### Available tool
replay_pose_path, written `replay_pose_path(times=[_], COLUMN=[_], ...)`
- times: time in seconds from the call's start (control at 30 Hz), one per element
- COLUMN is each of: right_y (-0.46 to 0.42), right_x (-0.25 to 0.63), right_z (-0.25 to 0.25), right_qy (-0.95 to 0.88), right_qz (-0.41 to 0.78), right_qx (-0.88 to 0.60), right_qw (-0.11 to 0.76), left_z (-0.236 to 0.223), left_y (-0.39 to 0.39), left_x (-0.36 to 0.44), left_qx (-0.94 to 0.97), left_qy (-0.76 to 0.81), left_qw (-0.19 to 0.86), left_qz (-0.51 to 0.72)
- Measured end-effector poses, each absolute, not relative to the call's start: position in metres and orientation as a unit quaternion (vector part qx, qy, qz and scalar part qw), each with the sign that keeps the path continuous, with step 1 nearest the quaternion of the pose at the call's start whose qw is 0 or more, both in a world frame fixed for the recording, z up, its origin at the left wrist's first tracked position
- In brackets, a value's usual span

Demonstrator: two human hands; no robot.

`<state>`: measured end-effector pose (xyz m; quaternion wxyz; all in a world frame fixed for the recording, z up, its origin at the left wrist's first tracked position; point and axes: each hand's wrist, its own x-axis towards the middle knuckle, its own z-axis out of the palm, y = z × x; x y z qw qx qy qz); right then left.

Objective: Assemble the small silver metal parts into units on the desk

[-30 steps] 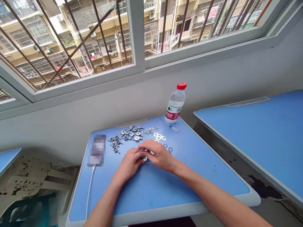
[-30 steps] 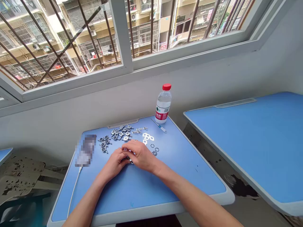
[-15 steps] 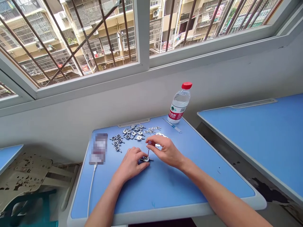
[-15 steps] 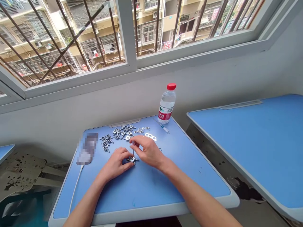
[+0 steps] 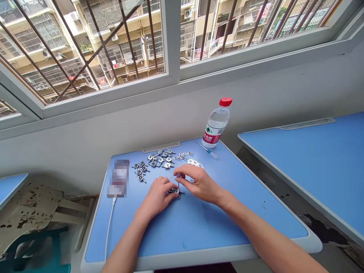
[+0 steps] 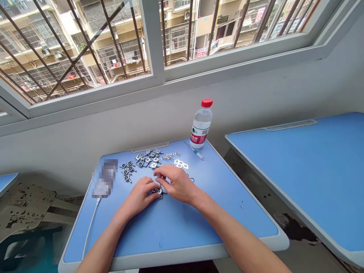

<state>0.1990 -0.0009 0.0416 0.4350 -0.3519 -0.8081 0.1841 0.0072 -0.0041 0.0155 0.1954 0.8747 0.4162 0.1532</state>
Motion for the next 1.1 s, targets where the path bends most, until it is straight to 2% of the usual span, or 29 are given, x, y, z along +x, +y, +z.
replay_pose_path(times=[0.5,0.8,1.1], right_y=[0.0007,-0.0021,-0.0006], right_x=[0.2013,0.2028,0.2045], right_z=[0.0427,0.0469,0.0479], right_qy=[-0.813,-0.853,-0.827], right_qz=[0.198,0.238,0.215], right_qx=[-0.355,-0.295,-0.349], right_qw=[0.416,0.359,0.385], left_z=[0.0147,0.0116,0.0127], left_y=[-0.0038,-0.0027,-0.0022], left_x=[0.0070,0.0071,0.0089], left_qx=[0.875,0.877,0.879], left_qy=[0.412,0.408,0.411], left_qw=[0.198,0.197,0.185], left_qz=[0.158,0.159,0.156])
